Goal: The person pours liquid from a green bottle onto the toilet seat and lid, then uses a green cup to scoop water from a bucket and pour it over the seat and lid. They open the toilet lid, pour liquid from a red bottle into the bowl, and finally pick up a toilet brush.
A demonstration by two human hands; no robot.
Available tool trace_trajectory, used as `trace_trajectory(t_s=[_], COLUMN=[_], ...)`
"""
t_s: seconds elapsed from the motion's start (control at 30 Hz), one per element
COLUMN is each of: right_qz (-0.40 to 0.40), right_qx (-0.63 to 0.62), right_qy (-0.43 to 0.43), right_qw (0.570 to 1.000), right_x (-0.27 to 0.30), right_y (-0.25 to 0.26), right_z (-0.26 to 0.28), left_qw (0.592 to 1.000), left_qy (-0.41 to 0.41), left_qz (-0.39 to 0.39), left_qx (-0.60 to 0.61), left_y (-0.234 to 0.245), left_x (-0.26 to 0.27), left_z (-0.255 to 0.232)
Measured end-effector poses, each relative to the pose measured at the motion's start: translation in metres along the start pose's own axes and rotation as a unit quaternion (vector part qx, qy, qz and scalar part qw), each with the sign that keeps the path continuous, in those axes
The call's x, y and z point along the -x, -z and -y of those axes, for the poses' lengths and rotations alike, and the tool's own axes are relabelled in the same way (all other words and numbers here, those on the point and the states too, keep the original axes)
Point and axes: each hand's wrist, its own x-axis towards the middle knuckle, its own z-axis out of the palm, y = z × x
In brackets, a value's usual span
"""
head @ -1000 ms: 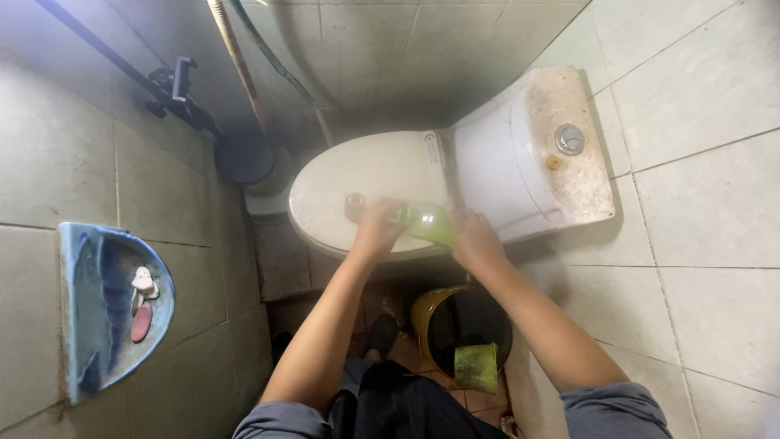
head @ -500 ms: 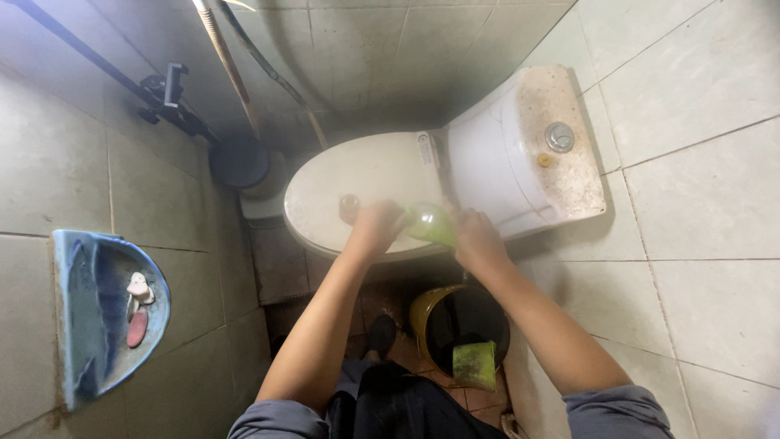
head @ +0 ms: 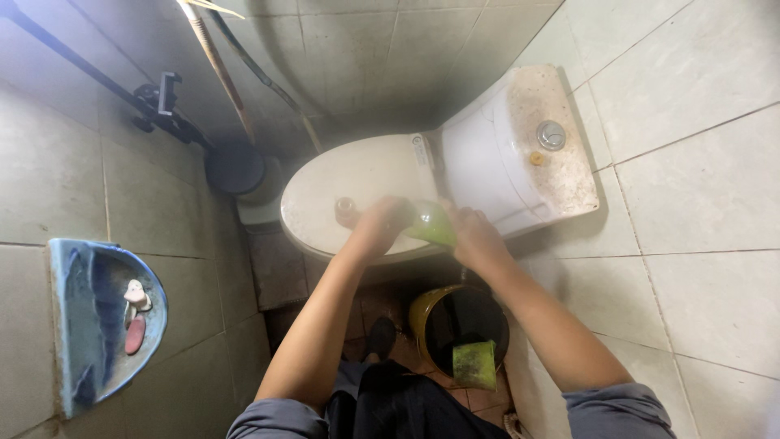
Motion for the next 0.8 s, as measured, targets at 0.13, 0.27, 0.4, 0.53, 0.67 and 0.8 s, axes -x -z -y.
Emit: trace_trajectory(t_s=[0.13, 0.27, 0.4, 0.53, 0.67, 0.8], right_qz=[-0.011, 0.002, 0.016, 0.009, -0.073, -0.125], right_qx=[0.008, 0.002, 0.003, -0.006, -0.037, -0.119], right_qy=[0.0, -0.014, -0.024, -0.005, -0.011, -0.178], right_qw=[1.0, 1.0, 1.0, 1.0, 0.997, 0.969], right_x=[0.006, 0.009, 0.013, 0.013, 0.02, 0.027], right_y=[0.0, 0.001, 0.004, 0.005, 0.017, 0.049], right_z=[-0.002, -0.002, -0.011, -0.032, -0.055, -0.078], left_qw=[0.994, 0.975, 0.987, 0.998, 0.994, 0.998], left_qy=[0.082, 0.194, 0.149, 0.062, 0.082, 0.03], left_qz=[0.045, 0.077, 0.047, 0.017, 0.064, 0.025], left_qx=[-0.055, -0.074, -0.036, -0.021, -0.012, -0.047], left_y=[0.006, 0.0, -0.012, -0.023, -0.03, -0.034], left_x=[-0.005, -0.012, -0.012, -0.011, -0.014, -0.01], left_z=[-0.013, -0.021, -0.018, -0.015, -0.015, -0.004])
